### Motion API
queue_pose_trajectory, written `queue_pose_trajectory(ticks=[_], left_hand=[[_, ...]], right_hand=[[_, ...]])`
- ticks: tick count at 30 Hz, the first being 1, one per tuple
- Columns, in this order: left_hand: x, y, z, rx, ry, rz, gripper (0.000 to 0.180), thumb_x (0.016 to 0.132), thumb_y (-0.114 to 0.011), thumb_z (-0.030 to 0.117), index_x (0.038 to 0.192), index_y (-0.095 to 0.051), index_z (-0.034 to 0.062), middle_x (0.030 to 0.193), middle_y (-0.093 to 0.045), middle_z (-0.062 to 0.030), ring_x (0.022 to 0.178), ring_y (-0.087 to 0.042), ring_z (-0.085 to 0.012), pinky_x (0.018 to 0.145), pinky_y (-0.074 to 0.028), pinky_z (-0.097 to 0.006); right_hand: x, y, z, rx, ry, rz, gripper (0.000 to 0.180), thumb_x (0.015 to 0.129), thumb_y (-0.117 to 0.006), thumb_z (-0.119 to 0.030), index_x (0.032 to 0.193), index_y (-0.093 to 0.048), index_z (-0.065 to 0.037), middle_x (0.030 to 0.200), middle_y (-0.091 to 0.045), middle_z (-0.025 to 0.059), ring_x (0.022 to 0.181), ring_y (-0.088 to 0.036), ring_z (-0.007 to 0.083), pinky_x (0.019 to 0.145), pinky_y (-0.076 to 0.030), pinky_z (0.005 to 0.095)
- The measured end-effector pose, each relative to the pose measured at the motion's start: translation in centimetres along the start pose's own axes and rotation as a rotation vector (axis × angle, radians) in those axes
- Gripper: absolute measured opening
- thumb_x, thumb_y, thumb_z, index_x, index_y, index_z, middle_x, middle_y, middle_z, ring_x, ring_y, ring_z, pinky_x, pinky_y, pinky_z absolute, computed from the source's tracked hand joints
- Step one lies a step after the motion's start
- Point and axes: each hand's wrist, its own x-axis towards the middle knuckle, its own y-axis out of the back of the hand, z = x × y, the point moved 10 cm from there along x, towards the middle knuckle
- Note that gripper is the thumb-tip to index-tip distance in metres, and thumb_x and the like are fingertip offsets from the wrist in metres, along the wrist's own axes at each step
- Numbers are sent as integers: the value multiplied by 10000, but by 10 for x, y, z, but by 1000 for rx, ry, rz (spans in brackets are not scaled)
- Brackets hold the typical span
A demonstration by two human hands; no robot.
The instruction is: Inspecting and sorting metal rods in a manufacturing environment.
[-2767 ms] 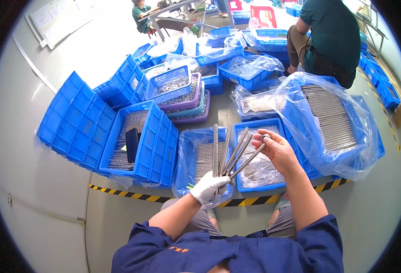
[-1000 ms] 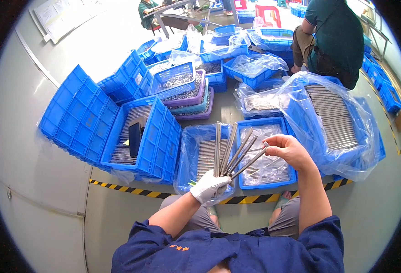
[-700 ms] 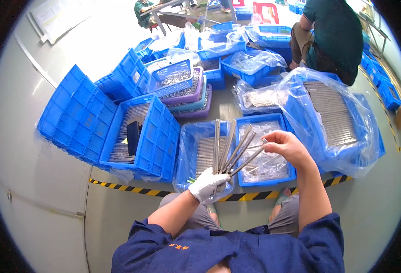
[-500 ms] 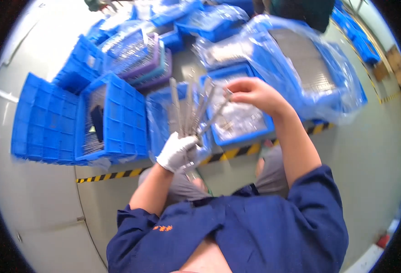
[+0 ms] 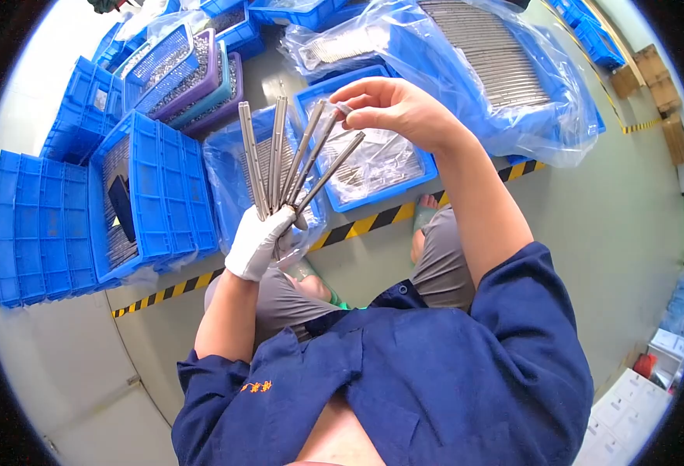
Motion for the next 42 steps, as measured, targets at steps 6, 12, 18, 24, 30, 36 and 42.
queue_pose_trajectory(ticks=[6,12,18,24,30,36,42], left_hand=[[3,-3,5,41,13,-7,237,786,-525,226,681,-577,20,479,-426,24,404,-362,-43,384,-268,-191],[4,2,-7,118,56,7,226,746,-539,213,623,-581,27,516,-497,-12,453,-442,-77,416,-340,-222],[5,6,-4,118,67,21,219,740,-545,206,612,-575,31,531,-520,-21,484,-465,-73,449,-364,-224],[6,1,0,172,9,20,216,746,-555,212,647,-583,23,564,-555,-44,525,-509,-108,501,-403,-251],[6,1,1,253,-27,13,223,755,-564,228,703,-590,13,590,-576,-74,565,-551,-152,551,-430,-282],[6,5,3,351,-171,75,240,750,-558,254,695,-588,23,586,-570,-83,566,-554,-170,551,-431,-299],[10,6,-8,194,-25,10,215,795,-542,210,842,-604,9,697,-590,-25,587,-504,-73,532,-405,-217]], right_hand=[[1,-11,-2,64,3,-108,346,729,-650,-130,1047,-553,-33,965,-598,96,900,-569,142,787,-451,254],[-2,-13,3,-114,-51,-103,311,730,-622,-17,1034,-562,-24,892,-599,46,814,-551,98,760,-445,228],[0,-11,-2,-47,-21,-46,294,733,-625,-35,1020,-563,-23,922,-601,74,856,-564,120,774,-444,236],[7,12,14,69,-48,73,291,774,-621,-172,1015,-553,-23,884,-615,80,818,-590,131,751,-469,241],[7,-2,14,132,-84,-12,301,762,-635,-162,1012,-543,-22,882,-613,80,812,-594,135,750,-471,242],[6,0,24,-97,-169,-17,278,733,-646,-111,982,-555,-27,870,-608,63,795,-568,103,735,-454,225],[10,7,34,-5,-181,25,307,738,-663,-206,976,-558,-44,795,-598,37,740,-549,87,703,-429,209]])
